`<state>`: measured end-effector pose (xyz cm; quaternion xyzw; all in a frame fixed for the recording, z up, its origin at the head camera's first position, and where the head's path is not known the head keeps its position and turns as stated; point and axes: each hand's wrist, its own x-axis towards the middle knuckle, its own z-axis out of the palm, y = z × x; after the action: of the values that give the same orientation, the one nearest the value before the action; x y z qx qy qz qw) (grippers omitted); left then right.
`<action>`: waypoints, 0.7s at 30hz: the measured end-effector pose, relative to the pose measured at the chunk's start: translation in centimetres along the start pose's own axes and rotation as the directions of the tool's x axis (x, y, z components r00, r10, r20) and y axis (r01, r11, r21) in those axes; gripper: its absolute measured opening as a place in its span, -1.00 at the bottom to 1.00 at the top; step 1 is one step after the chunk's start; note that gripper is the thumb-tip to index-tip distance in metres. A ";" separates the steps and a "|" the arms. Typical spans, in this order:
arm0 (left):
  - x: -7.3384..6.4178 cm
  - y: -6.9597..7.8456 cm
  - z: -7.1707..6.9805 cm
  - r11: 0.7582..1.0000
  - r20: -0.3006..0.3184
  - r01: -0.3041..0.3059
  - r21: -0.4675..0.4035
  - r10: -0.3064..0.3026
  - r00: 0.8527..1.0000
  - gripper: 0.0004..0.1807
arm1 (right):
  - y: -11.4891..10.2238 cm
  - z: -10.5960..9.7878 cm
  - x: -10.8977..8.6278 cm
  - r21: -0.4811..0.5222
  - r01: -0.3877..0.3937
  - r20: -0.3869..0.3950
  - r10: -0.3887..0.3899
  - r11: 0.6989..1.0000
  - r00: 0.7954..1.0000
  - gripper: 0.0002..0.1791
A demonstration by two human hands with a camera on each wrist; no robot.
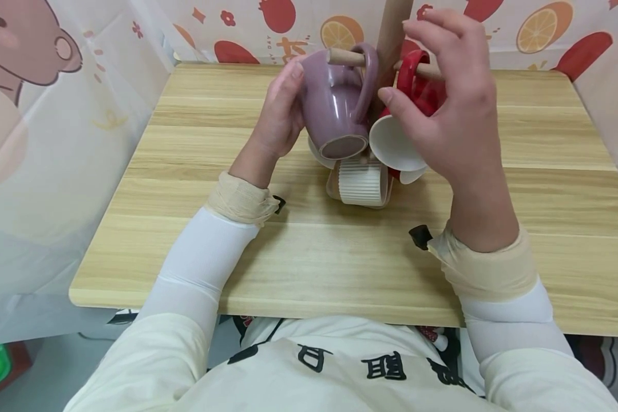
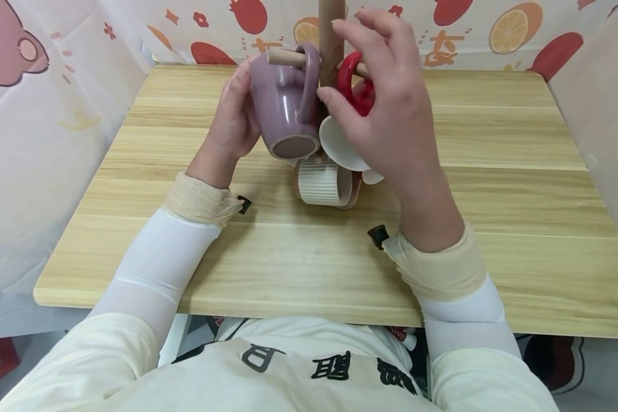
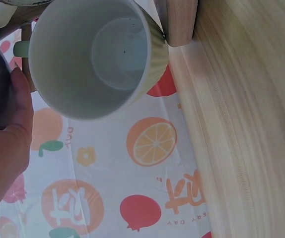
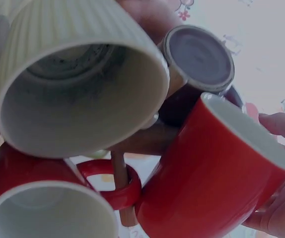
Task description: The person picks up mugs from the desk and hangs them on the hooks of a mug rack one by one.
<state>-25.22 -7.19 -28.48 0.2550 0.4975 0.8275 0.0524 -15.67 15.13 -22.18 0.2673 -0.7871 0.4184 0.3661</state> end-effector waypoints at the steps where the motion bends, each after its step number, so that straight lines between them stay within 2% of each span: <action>1: 0.0 0.0 0.0 1.000 0.001 -0.002 0.007 0.002 1.000 -0.52 | 0.2 0.0 0.1 0.017 0.001 0.001 -0.001 1.000 1.000 -0.47; 5: 0.0 0.0 -0.1 0.999 0.011 -0.006 0.040 0.005 1.000 -0.47 | 0.6 -0.1 0.1 0.032 -0.024 0.024 0.023 0.999 0.999 -0.46; 9: -0.2 0.3 -0.3 0.996 0.005 -0.008 0.084 0.008 1.000 -0.51 | 0.6 0.0 0.2 0.030 -0.036 0.066 0.034 0.999 0.997 -0.47; 12: -0.5 1.0 -0.5 0.983 -0.021 0.001 0.186 0.003 1.000 -0.53 | 0.4 0.1 0.2 0.032 -0.059 0.095 0.056 0.998 0.994 -0.47; 14: -0.7 1.9 -0.7 0.958 -0.045 0.013 0.285 0.000 0.999 -0.53 | -0.2 0.1 0.2 0.049 -0.095 0.101 0.090 0.994 0.991 -0.47; 16: -0.8 3.0 -0.9 0.922 -0.083 0.031 0.385 0.001 0.997 -0.52 | 0.1 0.2 0.2 0.070 -0.090 0.073 0.085 0.993 0.994 -0.45; 18: -0.8 4.1 -1.3 0.887 -0.112 0.031 0.462 0.023 0.993 -0.52 | 0.5 0.2 0.3 0.113 -0.085 0.012 0.084 0.990 0.996 -0.38; 21: -0.8 5.5 -1.9 0.823 -0.153 0.015 0.568 0.088 0.984 -0.53 | 2.2 -0.4 0.5 0.147 -0.060 -0.087 0.074 0.987 0.993 -0.15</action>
<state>-24.47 -11.73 -24.85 0.1959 0.7185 0.6620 -0.0847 -17.40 16.52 -22.60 0.2469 -0.7456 0.4981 0.3674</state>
